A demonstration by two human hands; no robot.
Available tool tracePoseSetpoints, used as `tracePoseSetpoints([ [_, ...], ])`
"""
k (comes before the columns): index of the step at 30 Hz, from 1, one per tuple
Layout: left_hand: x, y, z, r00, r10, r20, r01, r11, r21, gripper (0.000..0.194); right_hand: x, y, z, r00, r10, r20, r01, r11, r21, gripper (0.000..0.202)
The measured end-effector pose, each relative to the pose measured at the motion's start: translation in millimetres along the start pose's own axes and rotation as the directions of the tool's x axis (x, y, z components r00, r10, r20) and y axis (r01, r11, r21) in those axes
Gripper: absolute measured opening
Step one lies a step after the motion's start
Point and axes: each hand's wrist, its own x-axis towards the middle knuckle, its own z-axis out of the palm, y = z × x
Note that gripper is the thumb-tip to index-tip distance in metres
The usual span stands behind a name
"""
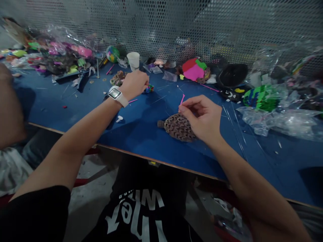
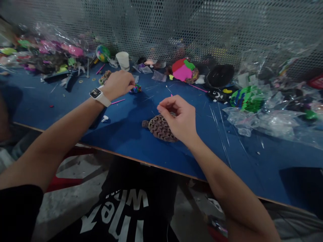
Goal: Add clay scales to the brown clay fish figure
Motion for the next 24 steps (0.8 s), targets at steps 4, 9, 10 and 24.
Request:
tracePoseSetpoints([
  [4, -13.4, 14.0, -1.0, 0.996, -0.043, 0.08, 0.035, 0.995, 0.096, 0.021, -2.6, 0.4, 1.5, 1.0, -0.019, 0.017, 0.019, 1.0, -0.019, 0.016],
  [9, -18.8, 25.1, -3.8, 0.996, -0.033, 0.089, 0.019, 0.989, 0.147, 0.028, 0.3, 9.2, 3.4, 0.998, -0.046, 0.034, 0.046, 0.999, -0.019, 0.015],
  [10, -16.6, 23.2, -4.6, 0.996, -0.032, 0.088, 0.019, 0.99, 0.139, 0.028, 1.6, 11.3, 3.3, 0.998, -0.053, 0.031, 0.054, 0.998, -0.022, 0.015],
  [24, -50.3, 106.7, 4.0, 0.812, 0.416, -0.408, -0.555, 0.765, -0.325, 0.021, 15.7, 16.5, -14.8, 0.995, 0.099, 0.025, -0.101, 0.989, 0.107, 0.041],
])
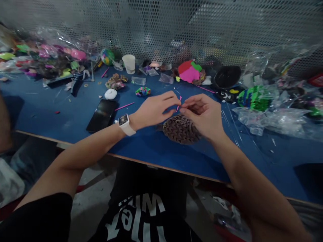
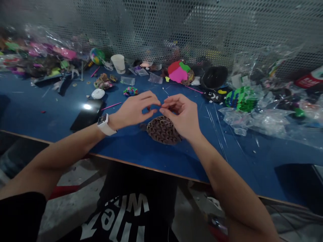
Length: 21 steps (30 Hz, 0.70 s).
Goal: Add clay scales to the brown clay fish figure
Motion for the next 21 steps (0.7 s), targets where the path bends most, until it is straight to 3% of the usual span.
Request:
tracePoseSetpoints([
  [4, -18.2, 13.5, 14.4, 0.999, 0.039, -0.019, -0.04, 0.998, -0.045, 0.018, -1.4, 1.0, 1.2, 0.994, 0.083, 0.072, -0.088, 0.994, 0.066, 0.056],
  [9, -23.5, 10.9, 3.0, 0.997, 0.073, -0.02, -0.074, 0.994, -0.077, 0.015, -4.4, 4.6, 4.8, 0.979, 0.148, 0.141, -0.173, 0.967, 0.187, 0.062],
  [13, -20.7, 16.5, -0.6, 0.99, 0.094, -0.101, -0.106, 0.987, -0.12, 0.016, -6.2, -1.5, 4.3, 0.97, 0.153, 0.188, -0.199, 0.946, 0.256, 0.059],
  [17, -19.5, 20.9, 1.5, 0.973, 0.078, -0.219, -0.115, 0.98, -0.161, 0.014, -7.0, -6.4, 4.0, 0.977, 0.136, 0.164, -0.178, 0.945, 0.273, 0.054],
  [21, -18.6, 21.7, 2.9, 0.966, 0.037, -0.257, -0.092, 0.974, -0.205, 0.015, -7.2, -3.8, 4.7, 0.985, 0.121, 0.121, -0.15, 0.951, 0.27, 0.054],
])
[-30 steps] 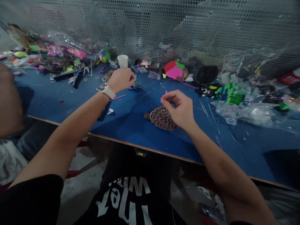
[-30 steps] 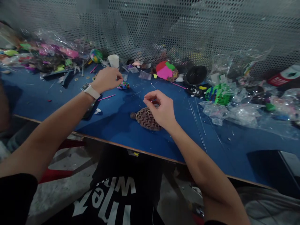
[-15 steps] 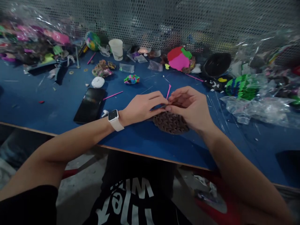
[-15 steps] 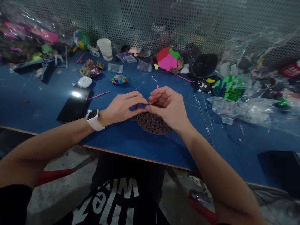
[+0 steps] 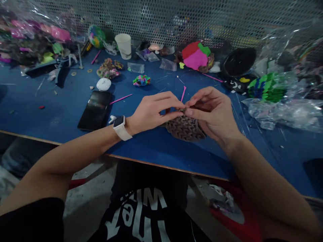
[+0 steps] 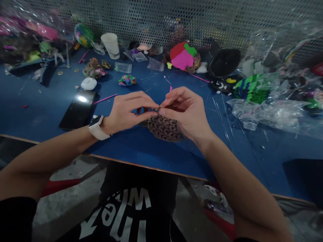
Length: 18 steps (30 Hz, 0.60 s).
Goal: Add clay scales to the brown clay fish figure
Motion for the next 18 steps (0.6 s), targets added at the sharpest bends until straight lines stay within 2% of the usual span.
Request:
tracePoseSetpoints([
  [4, 0.2, 0.0, 0.6, 1.0, -0.017, -0.02, 0.016, 1.0, -0.026, 0.016, -0.1, 1.4, 0.8, 1.0, 0.013, -0.001, -0.013, 1.0, 0.006, 0.058],
  [9, 0.4, 0.7, 1.0, 0.998, -0.034, -0.046, 0.033, 0.999, -0.031, 0.018, -0.7, -0.3, 2.9, 1.0, 0.017, -0.004, -0.017, 1.0, 0.004, 0.05],
  [18, 0.7, 1.3, 0.3, 0.998, 0.01, -0.061, -0.013, 0.999, -0.044, 0.019, -2.7, -2.2, 5.8, 0.999, -0.024, -0.047, 0.023, 0.999, -0.029, 0.052],
])
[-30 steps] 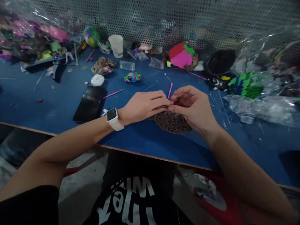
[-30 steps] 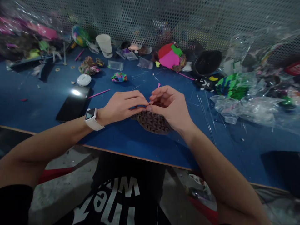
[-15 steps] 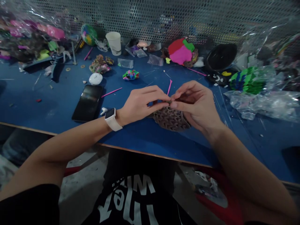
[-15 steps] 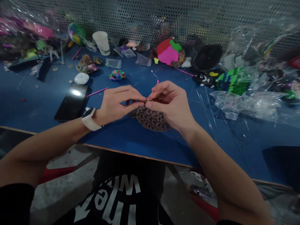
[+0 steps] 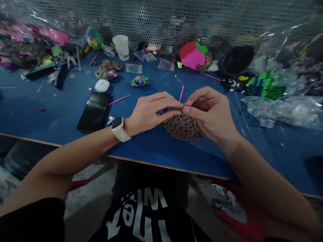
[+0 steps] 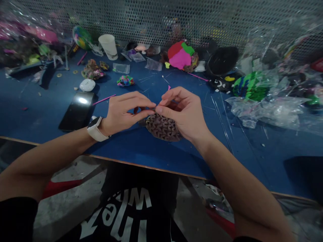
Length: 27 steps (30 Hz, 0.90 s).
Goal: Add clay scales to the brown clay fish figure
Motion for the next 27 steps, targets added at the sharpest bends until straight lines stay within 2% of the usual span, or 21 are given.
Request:
tracePoseSetpoints([
  [12, 1.2, 0.8, 0.1, 0.999, -0.01, -0.039, 0.01, 1.0, 0.017, 0.017, -2.1, -2.5, 3.6, 0.999, -0.028, -0.023, 0.028, 1.0, 0.009, 0.049],
  [27, -2.8, -2.3, 4.0, 0.998, -0.049, -0.03, 0.049, 0.999, -0.003, 0.028, -5.1, -0.2, 5.1, 1.0, -0.021, -0.02, 0.02, 0.999, -0.05, 0.037],
])
